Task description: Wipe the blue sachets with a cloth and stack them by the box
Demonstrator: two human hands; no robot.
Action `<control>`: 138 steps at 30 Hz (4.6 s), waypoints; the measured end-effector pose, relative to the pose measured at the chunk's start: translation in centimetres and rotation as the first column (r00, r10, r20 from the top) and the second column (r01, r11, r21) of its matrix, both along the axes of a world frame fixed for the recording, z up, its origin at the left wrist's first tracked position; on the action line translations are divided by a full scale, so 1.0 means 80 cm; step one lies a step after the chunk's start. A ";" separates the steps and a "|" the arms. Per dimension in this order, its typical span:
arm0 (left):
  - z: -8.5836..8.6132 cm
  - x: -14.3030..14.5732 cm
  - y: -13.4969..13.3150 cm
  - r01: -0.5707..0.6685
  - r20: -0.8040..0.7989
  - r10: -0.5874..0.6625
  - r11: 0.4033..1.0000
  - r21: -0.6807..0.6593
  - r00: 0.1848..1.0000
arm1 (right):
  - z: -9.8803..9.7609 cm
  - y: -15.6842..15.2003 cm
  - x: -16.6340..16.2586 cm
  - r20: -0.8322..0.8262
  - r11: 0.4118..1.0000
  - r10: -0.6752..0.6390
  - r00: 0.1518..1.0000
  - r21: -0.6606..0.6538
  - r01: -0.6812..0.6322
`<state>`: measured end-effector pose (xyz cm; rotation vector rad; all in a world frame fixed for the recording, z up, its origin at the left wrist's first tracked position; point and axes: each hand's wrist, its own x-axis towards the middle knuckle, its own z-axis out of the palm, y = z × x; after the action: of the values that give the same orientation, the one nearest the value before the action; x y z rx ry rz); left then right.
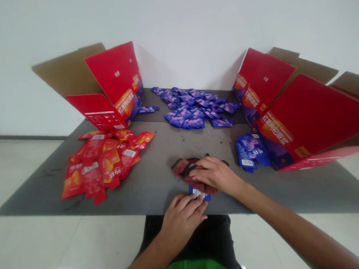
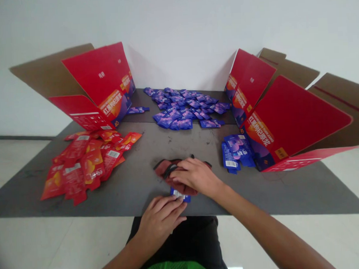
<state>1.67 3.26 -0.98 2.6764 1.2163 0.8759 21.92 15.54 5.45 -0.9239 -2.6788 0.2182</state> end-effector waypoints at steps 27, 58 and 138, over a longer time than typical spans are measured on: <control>-0.001 -0.003 -0.001 0.005 0.028 -0.005 1.000 0.006 1.000 | 0.028 -0.052 0.000 0.022 0.998 0.067 0.997 -0.012 -0.067; -0.005 -0.002 0.000 -0.017 0.110 0.012 0.999 0.042 0.994 | 0.018 -0.060 -0.006 -0.034 1.000 -0.018 0.999 -0.005 0.018; 0.062 0.005 0.034 -0.049 0.260 0.065 0.996 -0.068 0.964 | 0.042 -0.045 0.039 -0.434 0.847 -0.477 0.765 0.008 0.532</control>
<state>2.05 5.95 3.99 2.3941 1.2401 1.1380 25.00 11.97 8.78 -1.3439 -1.9415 0.0980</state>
